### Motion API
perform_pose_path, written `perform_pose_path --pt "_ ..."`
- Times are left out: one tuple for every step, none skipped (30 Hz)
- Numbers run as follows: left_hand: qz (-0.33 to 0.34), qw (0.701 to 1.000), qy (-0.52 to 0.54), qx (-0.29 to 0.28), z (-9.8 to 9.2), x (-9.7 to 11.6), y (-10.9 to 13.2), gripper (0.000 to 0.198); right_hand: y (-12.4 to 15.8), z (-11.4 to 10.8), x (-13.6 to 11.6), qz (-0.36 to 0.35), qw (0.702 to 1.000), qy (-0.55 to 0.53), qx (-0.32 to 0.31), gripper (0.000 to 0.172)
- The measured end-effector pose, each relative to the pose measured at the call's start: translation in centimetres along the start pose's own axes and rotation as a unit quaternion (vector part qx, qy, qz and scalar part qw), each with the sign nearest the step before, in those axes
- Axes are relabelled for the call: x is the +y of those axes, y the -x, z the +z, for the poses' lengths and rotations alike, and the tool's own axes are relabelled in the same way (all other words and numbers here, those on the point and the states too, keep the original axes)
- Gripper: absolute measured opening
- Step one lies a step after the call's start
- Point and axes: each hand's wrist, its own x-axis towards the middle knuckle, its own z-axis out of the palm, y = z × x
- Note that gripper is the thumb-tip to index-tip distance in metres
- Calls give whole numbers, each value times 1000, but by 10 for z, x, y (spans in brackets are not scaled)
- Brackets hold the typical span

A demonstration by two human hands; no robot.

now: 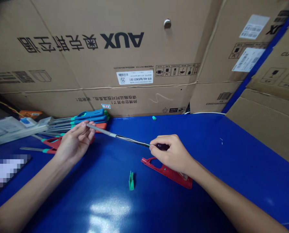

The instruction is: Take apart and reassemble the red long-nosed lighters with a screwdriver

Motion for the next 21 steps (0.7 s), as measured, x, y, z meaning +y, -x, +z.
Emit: perform_pose_path --pt "3 1000 0 -1 0 0 0 30 0 0 0 2 1000 -1 0 18" --pt "7 1000 -1 -2 1 0 0 29 0 0 0 4 1000 0 -1 18" --pt "11 1000 -1 -3 1 1 1 29 0 0 0 6 1000 1 -1 18" --pt "14 1000 -1 -5 1 1 1 29 0 0 0 9 1000 3 -1 18" --pt "18 1000 -2 -6 1 1 1 29 0 0 1 11 1000 5 -1 18" --pt "21 1000 -3 -6 1 1 1 28 0 1 1 14 1000 6 -2 18" --pt "23 1000 -3 -6 1 2 0 27 0 1 1 16 1000 6 -1 19" --pt "25 1000 -4 -6 1 1 0 27 0 1 1 18 1000 6 -1 19" --pt "29 1000 -6 -7 0 1 0 26 0 1 2 20 1000 7 -2 19" --pt "34 999 -7 -9 0 1 -1 25 -1 1 2 22 1000 7 -4 19" --pt "41 999 -8 -14 -1 1 -1 25 -1 2 2 24 1000 7 -6 18" --pt "49 999 -8 -20 -2 0 -1 24 -1 2 3 27 1000 8 -8 18" --pt "58 998 -8 -27 -2 -1 -1 23 -1 3 3 30 999 8 -10 18" --pt "65 997 -6 -35 -3 -1 0 22 -1 3 3 32 999 8 -13 18" --pt "70 997 -4 -42 -3 -2 0 21 -1 4 3 34 999 8 -15 18" --pt "73 996 -1 -50 -4 -3 1 21 0 5 3 36 999 7 -19 18" --pt "72 996 1 -58 -4 -3 1 20 0 5 3 38 999 6 -24 18" --pt "70 995 4 -65 -4 -4 2 20 0 6 2 42 999 5 -31 19" --pt "65 995 6 -71 -4 -4 3 20 0 6 2 48 998 3 -37 19" --pt "61 995 7 -74 -4 -4 3 21 0 7 1 54 998 1 -43 20" --pt "58 995 7 -76 -4 -4 4 21 1 7 1 60 997 0 -48 20"
